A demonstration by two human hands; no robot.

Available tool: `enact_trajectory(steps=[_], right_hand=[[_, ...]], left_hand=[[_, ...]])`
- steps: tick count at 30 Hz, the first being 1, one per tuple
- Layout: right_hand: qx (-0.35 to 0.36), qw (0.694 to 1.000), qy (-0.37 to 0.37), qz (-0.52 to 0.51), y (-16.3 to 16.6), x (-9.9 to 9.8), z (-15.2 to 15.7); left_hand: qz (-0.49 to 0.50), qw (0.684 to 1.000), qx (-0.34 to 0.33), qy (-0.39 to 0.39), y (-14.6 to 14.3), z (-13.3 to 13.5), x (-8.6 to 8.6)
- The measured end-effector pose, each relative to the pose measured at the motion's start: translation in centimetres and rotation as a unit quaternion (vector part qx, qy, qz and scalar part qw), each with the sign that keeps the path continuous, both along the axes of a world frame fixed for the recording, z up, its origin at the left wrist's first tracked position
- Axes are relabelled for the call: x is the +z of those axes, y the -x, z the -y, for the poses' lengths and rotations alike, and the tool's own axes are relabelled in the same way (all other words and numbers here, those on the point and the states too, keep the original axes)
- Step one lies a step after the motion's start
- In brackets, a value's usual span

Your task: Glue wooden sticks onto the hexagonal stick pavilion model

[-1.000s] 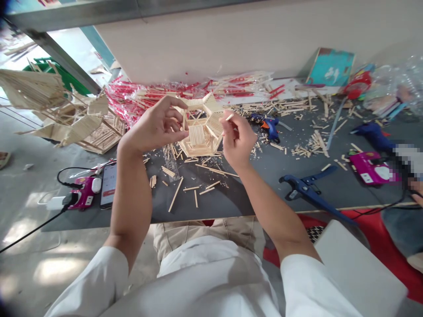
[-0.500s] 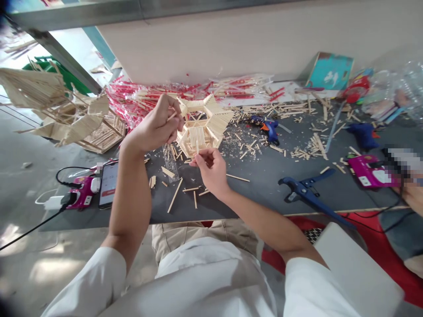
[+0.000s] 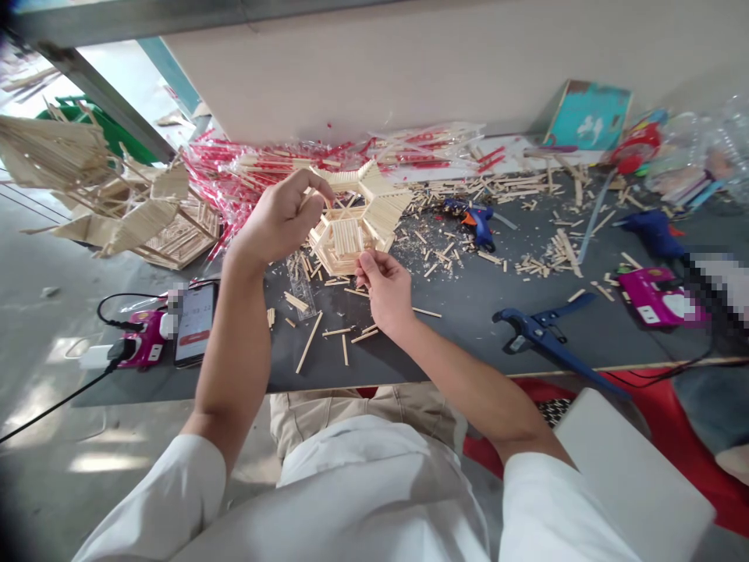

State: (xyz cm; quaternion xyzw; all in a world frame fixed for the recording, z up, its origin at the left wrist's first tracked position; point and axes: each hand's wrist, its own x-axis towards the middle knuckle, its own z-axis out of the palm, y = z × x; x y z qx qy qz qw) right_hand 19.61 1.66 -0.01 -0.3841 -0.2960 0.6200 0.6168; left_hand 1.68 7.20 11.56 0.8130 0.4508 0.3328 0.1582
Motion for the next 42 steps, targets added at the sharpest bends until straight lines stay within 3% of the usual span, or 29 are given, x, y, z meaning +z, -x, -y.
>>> enact_trajectory(steps=[5,26,42], right_hand=[[-0.004,1.0,0.005,-0.015,-0.3,-0.1,-0.4],[0.035,0.999,0.013,0.003,-0.9,0.5,-1.2],[0.051,0.997,0.052,0.018,-0.9,1.1,-1.5]], left_hand=[[0.014,0.999,0.028,-0.024,-0.2,-0.3,-0.1],[-0.022,1.0,-0.008,-0.016,0.1,-0.9,-0.8],[-0.055,0.998,0.019,-0.018,-1.0,-0.6,-0.9]])
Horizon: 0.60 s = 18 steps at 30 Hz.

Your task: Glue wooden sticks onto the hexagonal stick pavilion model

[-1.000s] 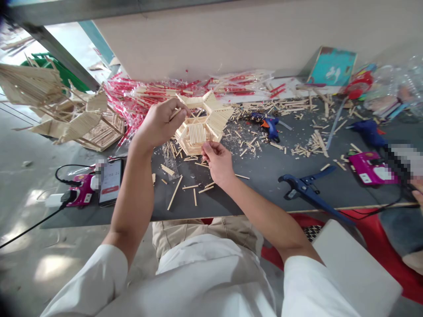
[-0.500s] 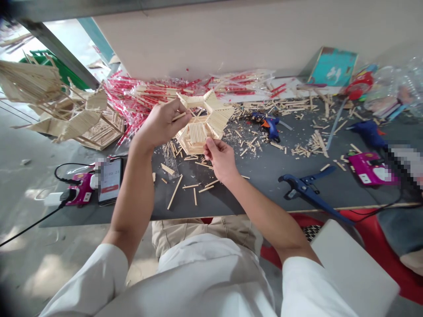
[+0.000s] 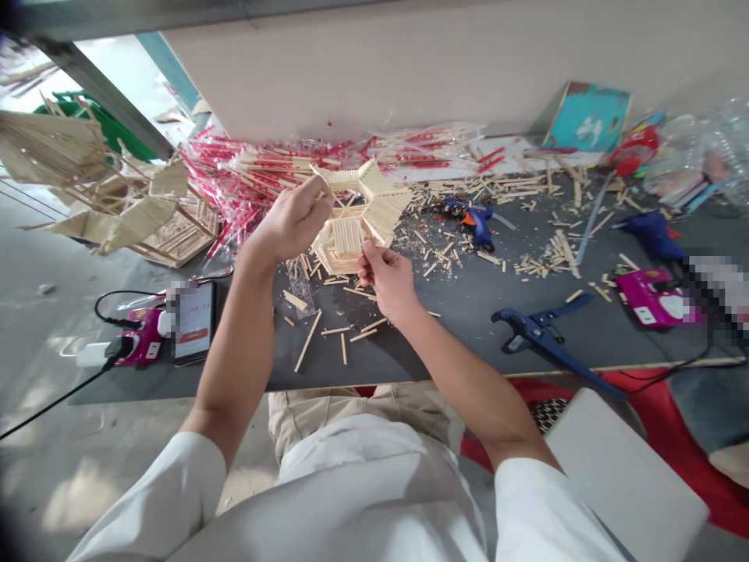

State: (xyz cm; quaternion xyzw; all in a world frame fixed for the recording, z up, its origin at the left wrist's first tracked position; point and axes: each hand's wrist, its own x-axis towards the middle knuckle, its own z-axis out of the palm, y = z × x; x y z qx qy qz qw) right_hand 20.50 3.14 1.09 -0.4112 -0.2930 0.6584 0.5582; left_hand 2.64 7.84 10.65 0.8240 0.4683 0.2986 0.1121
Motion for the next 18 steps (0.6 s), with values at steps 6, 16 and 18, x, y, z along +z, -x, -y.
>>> enact_trajectory(steps=[6,16,18], right_hand=[[0.004,1.0,-0.013,-0.011,-0.1,-0.18,-0.07],[0.004,1.0,0.005,-0.001,0.17,0.45,-0.08],[0.007,1.0,0.008,-0.007,0.12,0.47,-0.17]], left_hand=[[-0.037,0.999,0.04,0.001,-0.55,0.01,-0.04],[-0.077,0.995,0.044,0.047,-0.99,0.04,-0.06],[-0.087,0.994,0.042,0.054,-1.03,-0.13,-0.3]])
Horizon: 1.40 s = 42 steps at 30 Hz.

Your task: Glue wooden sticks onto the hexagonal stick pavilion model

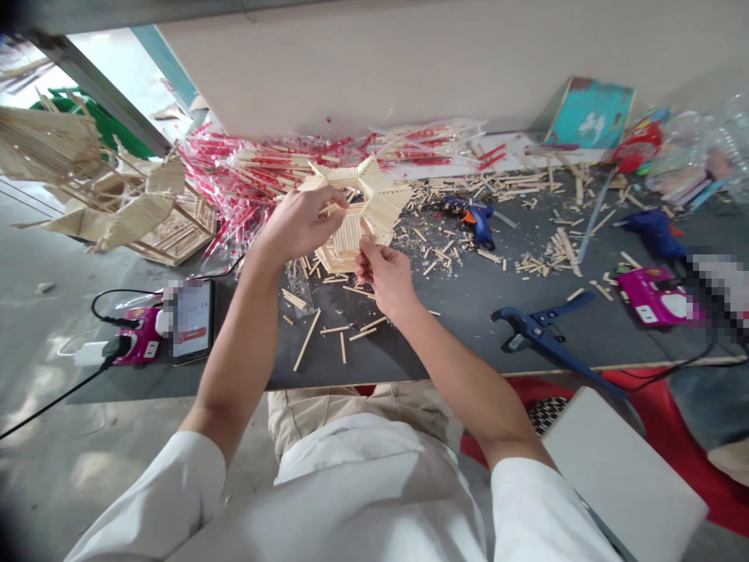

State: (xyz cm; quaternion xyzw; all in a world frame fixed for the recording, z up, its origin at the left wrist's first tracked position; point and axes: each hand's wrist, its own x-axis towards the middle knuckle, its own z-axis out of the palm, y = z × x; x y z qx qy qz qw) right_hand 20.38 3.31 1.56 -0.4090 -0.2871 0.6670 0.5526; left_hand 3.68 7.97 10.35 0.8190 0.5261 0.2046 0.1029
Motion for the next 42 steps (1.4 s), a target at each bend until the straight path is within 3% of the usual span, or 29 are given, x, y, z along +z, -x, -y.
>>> enact_trajectory(steps=[20,29,42], right_hand=[[0.011,1.0,0.018,-0.017,-0.3,0.1,-0.2],[0.01,1.0,0.025,-0.011,-0.3,0.5,0.0],[0.012,1.0,0.009,-0.022,-0.3,0.2,-0.2]], left_hand=[[-0.044,0.999,-0.012,-0.021,0.1,-0.4,-0.6],[-0.065,0.997,0.035,-0.005,-1.4,0.5,0.4],[-0.036,0.995,0.089,0.019,-2.1,-0.1,-0.1]])
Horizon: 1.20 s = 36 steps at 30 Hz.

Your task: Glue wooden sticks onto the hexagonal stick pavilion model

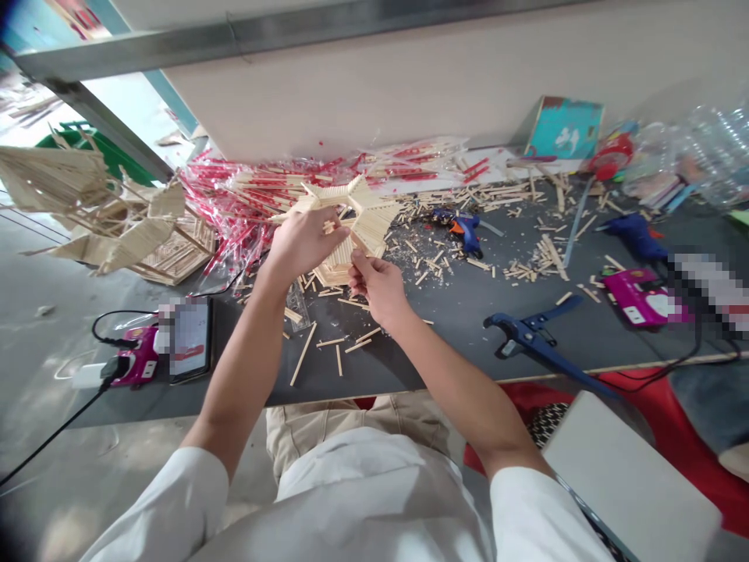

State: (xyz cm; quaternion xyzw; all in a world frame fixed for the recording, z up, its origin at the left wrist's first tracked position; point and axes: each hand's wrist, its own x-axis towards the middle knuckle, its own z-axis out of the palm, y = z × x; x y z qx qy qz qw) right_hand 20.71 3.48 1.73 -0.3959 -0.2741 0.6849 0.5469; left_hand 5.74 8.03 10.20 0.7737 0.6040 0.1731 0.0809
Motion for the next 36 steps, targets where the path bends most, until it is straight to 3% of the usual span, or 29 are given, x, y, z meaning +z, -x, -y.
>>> enact_trajectory(steps=[20,29,33,36], right_hand=[[0.004,1.0,-0.002,0.013,-0.1,-0.1,-0.1],[-0.001,0.999,-0.009,0.047,-0.1,-0.5,-0.1],[0.022,0.996,-0.042,0.081,-0.8,-0.8,-0.4],[0.053,0.976,-0.105,0.184,-2.2,-0.8,-0.8]], left_hand=[[0.023,0.999,0.034,0.015,-0.6,0.0,-0.4],[0.04,0.998,0.039,-0.017,-0.4,-0.1,-1.0],[0.033,0.999,0.02,-0.014,0.0,-0.1,-0.9],[0.029,1.0,-0.004,-0.004,0.3,-0.1,-0.5]])
